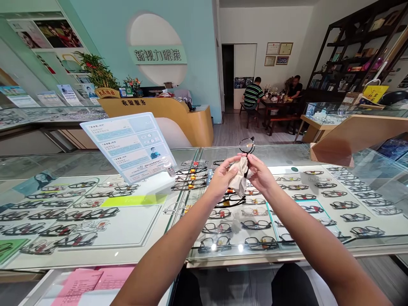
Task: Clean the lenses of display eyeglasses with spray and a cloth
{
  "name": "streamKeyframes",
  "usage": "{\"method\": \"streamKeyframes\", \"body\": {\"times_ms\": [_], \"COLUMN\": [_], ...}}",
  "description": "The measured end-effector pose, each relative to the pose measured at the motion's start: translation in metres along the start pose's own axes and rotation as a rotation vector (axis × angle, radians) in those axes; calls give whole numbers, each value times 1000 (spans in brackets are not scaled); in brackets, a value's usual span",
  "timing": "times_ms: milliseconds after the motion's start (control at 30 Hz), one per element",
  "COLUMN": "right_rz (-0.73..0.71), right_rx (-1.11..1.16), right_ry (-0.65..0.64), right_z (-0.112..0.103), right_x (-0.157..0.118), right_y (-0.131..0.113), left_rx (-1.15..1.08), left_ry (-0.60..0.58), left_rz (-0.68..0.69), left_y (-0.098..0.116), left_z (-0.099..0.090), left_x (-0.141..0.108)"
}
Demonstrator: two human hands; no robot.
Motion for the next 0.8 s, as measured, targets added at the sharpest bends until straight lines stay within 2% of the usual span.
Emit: {"method": "streamKeyframes", "body": {"times_ms": [100, 267, 533, 700, 800], "right_rz": [-15, 10, 16, -14, -7], "right_rx": [-30, -65, -80, -119, -122], "right_ry": [-2, -45, -34, -52, -52], "right_z": [-1, 6, 9, 11, 12], "right_x": [1, -2, -7, -7, -7], "right_y": [0, 4, 1, -2, -1], "left_rx": [0, -28, -41, 34, 50], "left_ry": [12, 56, 0, 27, 6], "left_rz": [41, -51, -166, -198, -221], "left_y": [4, -4, -11, -13, -16], "left_z": [-1, -4, -3, -7, -7], "left_x": [0, 0, 1, -2, -2]}}
Point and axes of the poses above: each hand's wrist, its own x-axis towards the middle knuckle, its own z-axis out of the palm, y = z × x, the point moved 8 cm from there along x, towards the middle knuckle, and after that the axes turned 2 degrees about -y, right-handed, at the moved point
